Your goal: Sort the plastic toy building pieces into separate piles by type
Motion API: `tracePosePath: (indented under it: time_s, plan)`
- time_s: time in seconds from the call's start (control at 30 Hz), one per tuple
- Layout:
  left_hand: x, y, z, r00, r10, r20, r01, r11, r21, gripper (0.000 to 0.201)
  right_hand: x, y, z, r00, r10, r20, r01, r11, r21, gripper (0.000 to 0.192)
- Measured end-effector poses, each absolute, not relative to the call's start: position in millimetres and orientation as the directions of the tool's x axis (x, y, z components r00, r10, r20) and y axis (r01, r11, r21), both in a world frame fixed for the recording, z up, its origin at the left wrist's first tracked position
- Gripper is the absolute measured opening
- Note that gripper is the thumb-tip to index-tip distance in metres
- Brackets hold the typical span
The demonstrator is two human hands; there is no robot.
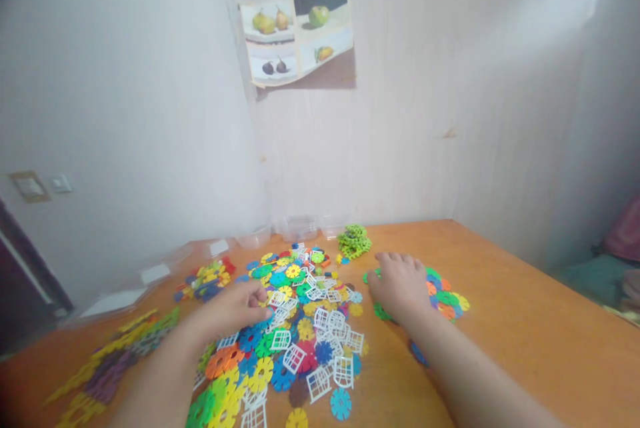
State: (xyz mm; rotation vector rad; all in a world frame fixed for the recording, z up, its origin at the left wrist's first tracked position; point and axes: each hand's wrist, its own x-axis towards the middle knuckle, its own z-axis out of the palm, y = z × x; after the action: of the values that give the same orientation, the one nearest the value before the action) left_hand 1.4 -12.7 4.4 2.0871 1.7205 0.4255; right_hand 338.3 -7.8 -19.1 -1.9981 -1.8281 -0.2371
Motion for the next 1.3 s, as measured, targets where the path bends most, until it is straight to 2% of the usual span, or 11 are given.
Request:
tracePosePath:
  time_s: [0.13, 0.3, 0.43, 0.67, 0.8, 0.9, 0.97, 1.07, 1.13, 1.2, 1.3]
  plan:
    - [-0.2, -9.0, -7.0, 0.227, 0.972, -0.062, 0.902, -0.186, 0.391, 0.024, 320.4, -16.8, -19.8, 0.008, 0.918, 0.398, 0.976, 0.079, -0.202, 0.040]
    - [2.2, -5.5, -12.1, 0.249, 0.968, -0.001, 0.894, -0.229, 0.386, 0.022, 305.8, -26.6, -19.8, -0.113, 0.892, 0.438, 0.951, 0.224, -0.211, 0.036]
    - [6.2, -9.4, -5.5, 0.195, 0.980, 0.031, 0.898, -0.192, 0.395, 0.026, 300.8, -30.6, -19.1, -0.146, 0.880, 0.451, 0.942, 0.264, -0.209, 0.034]
    - [5.9, -9.6, -4.4, 0.159, 0.987, 0.005, 0.912, -0.149, 0.383, 0.026, 300.4, -27.7, -25.3, -0.167, 0.884, 0.436, 0.928, 0.291, -0.234, 0.033]
    - [0.7, -1.6, -10.6, 0.168, 0.983, 0.072, 0.890, -0.183, 0.418, 0.020, 298.2, -27.8, -28.1, -0.202, 0.864, 0.461, 0.909, 0.341, -0.241, 0.032]
    - [3.9, 0.8, -8.1, 0.167, 0.977, 0.130, 0.842, -0.210, 0.496, 0.012, 293.8, -31.5, -26.6, -0.225, 0.842, 0.491, 0.889, 0.383, -0.250, 0.030]
    - [13.3, -3.1, -2.1, 0.180, 0.976, 0.125, 0.755, -0.218, 0.618, 0.013, 289.0, -36.5, -24.5, -0.252, 0.820, 0.514, 0.861, 0.432, -0.267, 0.031]
    - [36.1, -16.2, 7.6, 0.267, 0.962, 0.058, 0.528, -0.196, 0.827, 0.019, 279.1, -47.3, -20.8, -0.332, 0.784, 0.524, 0.782, 0.540, -0.311, 0.041]
    - [52.0, -25.4, 10.3, 0.358, 0.933, 0.010, 0.372, -0.153, 0.915, 0.024, 271.9, -55.0, -18.6, -0.405, 0.757, 0.513, 0.717, 0.611, -0.336, 0.049]
    - [64.2, -31.7, 9.1, 0.438, 0.899, -0.010, 0.273, -0.122, 0.954, 0.026, 266.0, -61.1, -16.8, -0.455, 0.740, 0.495, 0.675, 0.649, -0.351, 0.052]
    - [73.3, -34.9, 4.5, 0.487, 0.873, -0.011, 0.215, -0.107, 0.971, 0.026, 261.6, -65.1, -15.2, -0.462, 0.756, 0.464, 0.683, 0.637, -0.357, 0.047]
